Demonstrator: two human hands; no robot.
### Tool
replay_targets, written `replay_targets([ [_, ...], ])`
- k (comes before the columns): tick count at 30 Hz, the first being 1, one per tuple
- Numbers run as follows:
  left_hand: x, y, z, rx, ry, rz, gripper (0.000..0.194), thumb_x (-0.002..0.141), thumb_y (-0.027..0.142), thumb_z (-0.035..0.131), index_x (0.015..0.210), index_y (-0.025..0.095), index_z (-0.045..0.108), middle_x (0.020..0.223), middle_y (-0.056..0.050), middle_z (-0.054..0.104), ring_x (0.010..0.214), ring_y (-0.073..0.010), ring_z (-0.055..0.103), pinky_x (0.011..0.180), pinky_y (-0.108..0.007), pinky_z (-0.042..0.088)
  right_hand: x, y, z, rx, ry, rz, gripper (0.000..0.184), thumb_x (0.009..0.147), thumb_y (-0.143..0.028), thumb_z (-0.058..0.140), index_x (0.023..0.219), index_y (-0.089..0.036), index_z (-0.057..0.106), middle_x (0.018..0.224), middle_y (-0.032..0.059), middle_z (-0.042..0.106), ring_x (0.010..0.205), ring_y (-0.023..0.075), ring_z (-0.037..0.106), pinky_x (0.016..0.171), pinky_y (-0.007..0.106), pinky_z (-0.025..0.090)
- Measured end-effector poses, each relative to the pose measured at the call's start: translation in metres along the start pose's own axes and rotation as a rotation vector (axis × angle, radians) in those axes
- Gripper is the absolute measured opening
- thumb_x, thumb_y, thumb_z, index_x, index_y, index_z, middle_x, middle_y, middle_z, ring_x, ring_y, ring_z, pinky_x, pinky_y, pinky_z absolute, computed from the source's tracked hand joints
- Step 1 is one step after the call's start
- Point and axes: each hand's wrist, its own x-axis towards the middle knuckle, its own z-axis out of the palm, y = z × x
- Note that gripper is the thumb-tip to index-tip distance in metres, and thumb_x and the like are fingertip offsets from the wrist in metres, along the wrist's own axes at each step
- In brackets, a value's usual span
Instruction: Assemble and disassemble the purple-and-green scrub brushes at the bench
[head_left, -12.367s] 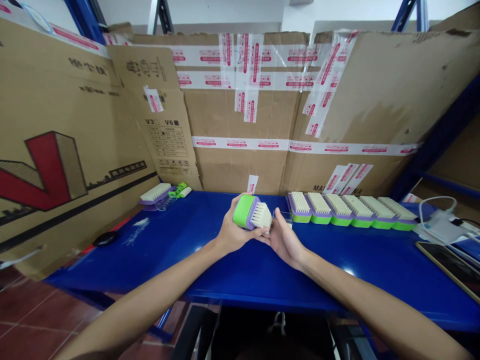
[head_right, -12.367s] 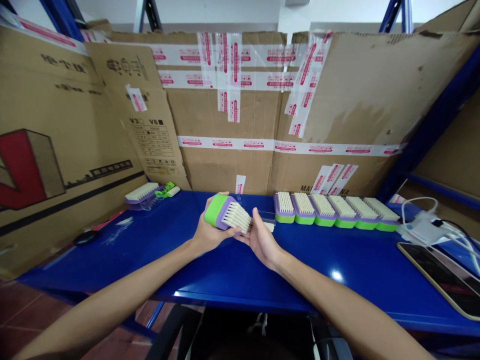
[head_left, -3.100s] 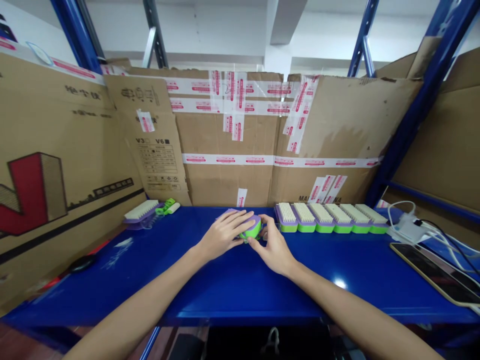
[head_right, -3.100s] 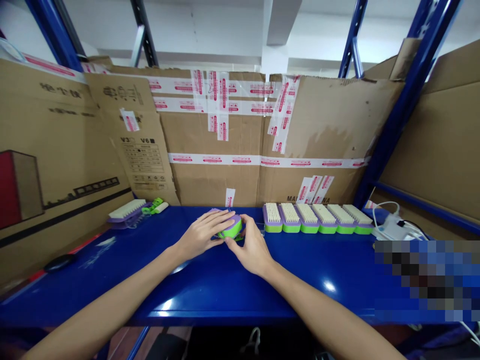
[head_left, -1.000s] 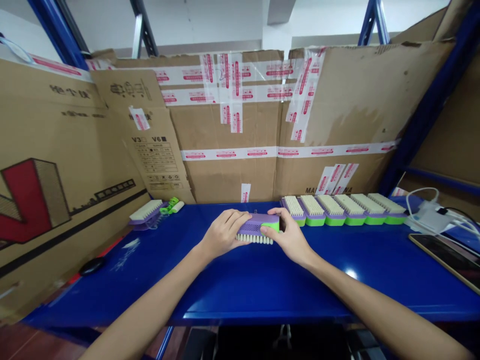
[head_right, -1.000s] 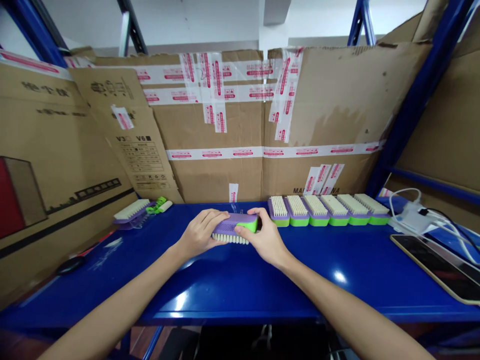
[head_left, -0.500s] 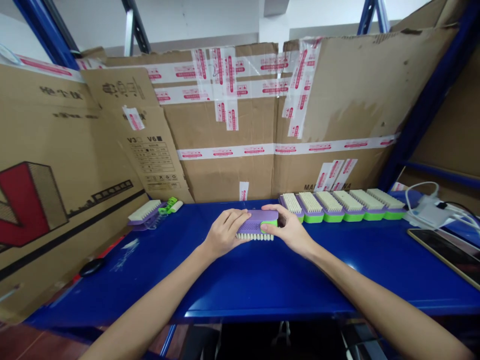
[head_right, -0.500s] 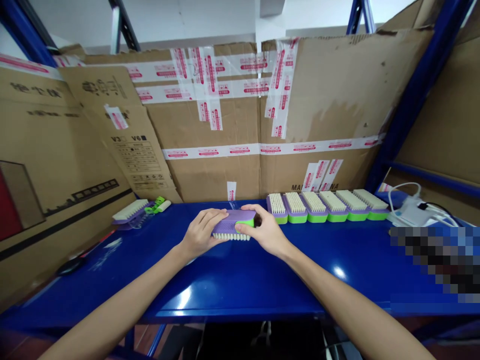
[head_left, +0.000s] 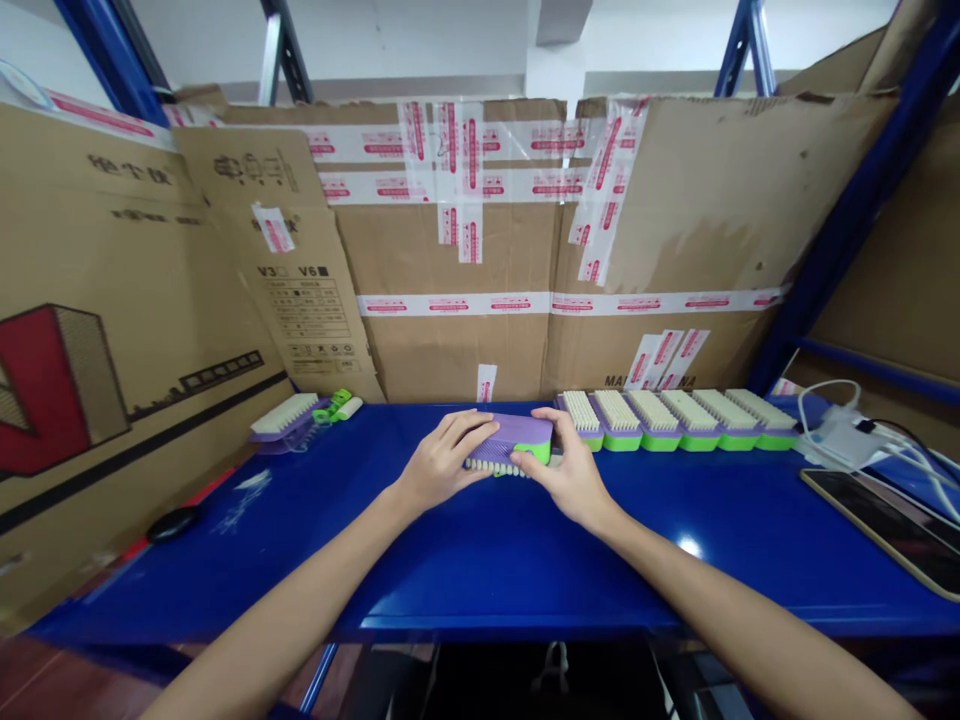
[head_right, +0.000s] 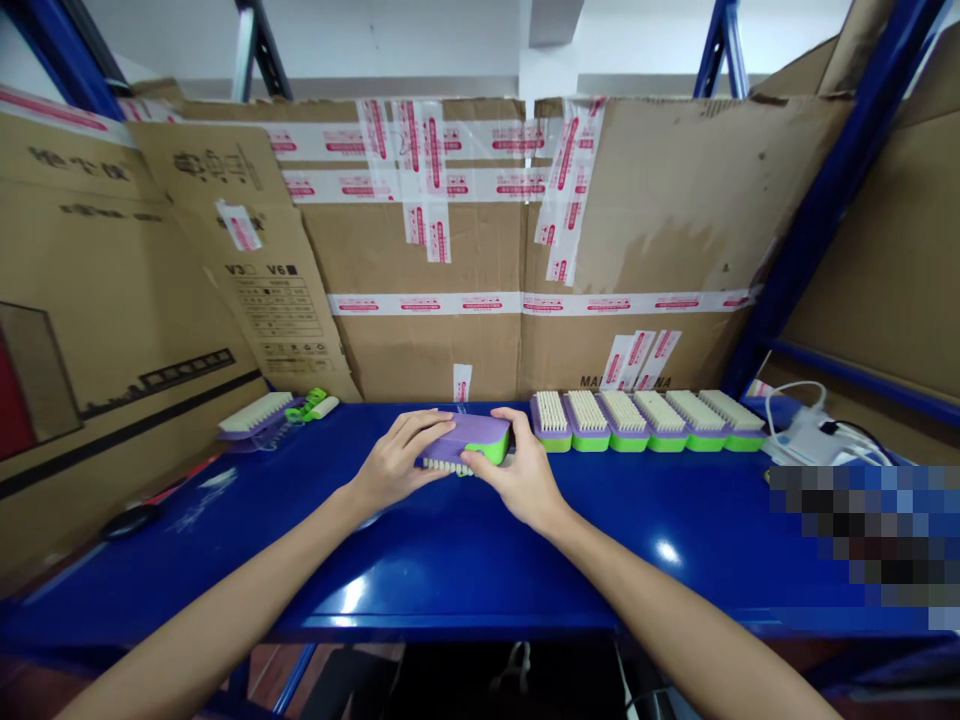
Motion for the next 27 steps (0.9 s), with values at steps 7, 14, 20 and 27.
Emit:
replay_targets([
  [7,0.006,0.005,-0.002,-0.179,-0.085,-0.233,0.08,0.097,0.044,0.091,0.166,0.032,0.051,0.157,-0.015,0.063,0.146,-0.0359,0.064,0.122,-0.06,0.057,0.002,0.005,0.0,0.026,0.053,0.001,0.065,0.086,-0.059,0.09,0.135,-0.026,0.062,0.134,0.0096,0.073,0.12,0.0324,0.073,0.11,0.051,0.059],
  [14,0.006,0.002,0.005,-0.768,0.074,-0.708,0.098,0.083,0.075,0.093,0.157,0.025,0.055,0.152,-0.017,0.065,0.136,-0.0364,0.068,0.115,-0.051,0.058,0.002,-0.002,-0.006,0.05,0.016,-0.037,0.067,0.087,-0.054,0.093,0.14,-0.029,0.06,0.143,0.011,0.071,0.129,0.0339,0.07,0.118,0.054,0.055],
  [20,0.007,0.01,0.004,-0.887,0.048,-0.911,0.084,0.076,0.065,0.1,0.14,0.023,0.066,0.127,-0.008,0.073,0.111,-0.0274,0.071,0.096,-0.034,0.057,0.002,0.0,-0.007,0.019,-0.108,-0.025,0.069,0.089,-0.055,0.091,0.144,-0.029,0.058,0.145,0.0107,0.071,0.129,0.0333,0.07,0.115,0.052,0.056],
  [27,0.004,0.022,0.019,-0.845,0.072,-0.978,0.088,0.075,0.062,0.102,0.141,0.025,0.055,0.122,-0.006,0.072,0.111,-0.0258,0.071,0.098,-0.035,0.059,-0.001,0.012,-0.001,-0.052,-0.041,-0.026,0.073,0.091,-0.055,0.089,0.149,-0.028,0.055,0.155,0.0131,0.066,0.141,0.0361,0.065,0.125,0.055,0.05],
])
